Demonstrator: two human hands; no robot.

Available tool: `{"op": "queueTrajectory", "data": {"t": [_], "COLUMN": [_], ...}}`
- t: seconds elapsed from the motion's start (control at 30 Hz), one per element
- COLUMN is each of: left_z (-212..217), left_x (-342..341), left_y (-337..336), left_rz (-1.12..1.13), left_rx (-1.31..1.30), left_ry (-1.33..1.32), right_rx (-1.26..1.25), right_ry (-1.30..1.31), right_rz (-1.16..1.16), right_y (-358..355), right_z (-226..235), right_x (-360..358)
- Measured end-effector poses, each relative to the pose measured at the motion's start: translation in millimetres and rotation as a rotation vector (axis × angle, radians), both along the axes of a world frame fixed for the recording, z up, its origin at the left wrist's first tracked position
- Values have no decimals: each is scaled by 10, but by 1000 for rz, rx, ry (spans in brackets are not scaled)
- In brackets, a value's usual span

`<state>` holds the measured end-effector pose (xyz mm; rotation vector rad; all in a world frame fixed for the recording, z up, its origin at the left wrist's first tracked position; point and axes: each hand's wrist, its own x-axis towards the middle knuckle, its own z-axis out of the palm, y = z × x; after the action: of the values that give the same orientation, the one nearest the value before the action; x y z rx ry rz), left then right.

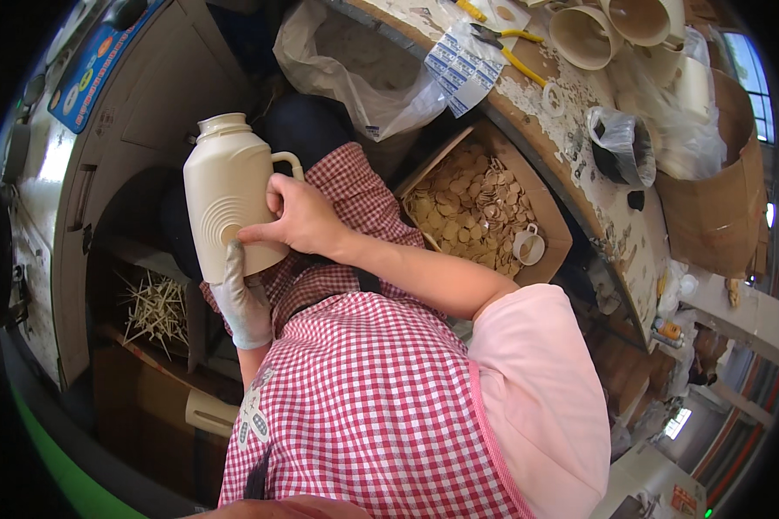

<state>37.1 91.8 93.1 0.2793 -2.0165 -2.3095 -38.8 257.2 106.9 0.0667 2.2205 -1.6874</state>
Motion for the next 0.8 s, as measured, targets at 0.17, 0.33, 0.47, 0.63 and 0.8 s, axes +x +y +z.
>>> {"op": "queueTrajectory", "data": {"t": [0.17,0.33,0.47,0.63,0.8], "left_z": [90,130,46,-95,11], "left_x": [-46,-15,-38,-151,-323], "left_y": [8,18,1,-66,-38], "left_rz": [-49,-35,27,-23,127], "left_rx": [-121,-34,142,-487,17], "left_ry": [78,-11,-47,351,-10], "right_rx": [-257,-177,-173,-136,278], "right_ry": [-150,-128,-147,-113,747], "right_rz": [37,74,3,59,-132], "right_y": [90,119,-7,-53,940], "right_z": [-56,-30,-134,-211,283], "right_x": [-23,-18,13,-32,-925]}}
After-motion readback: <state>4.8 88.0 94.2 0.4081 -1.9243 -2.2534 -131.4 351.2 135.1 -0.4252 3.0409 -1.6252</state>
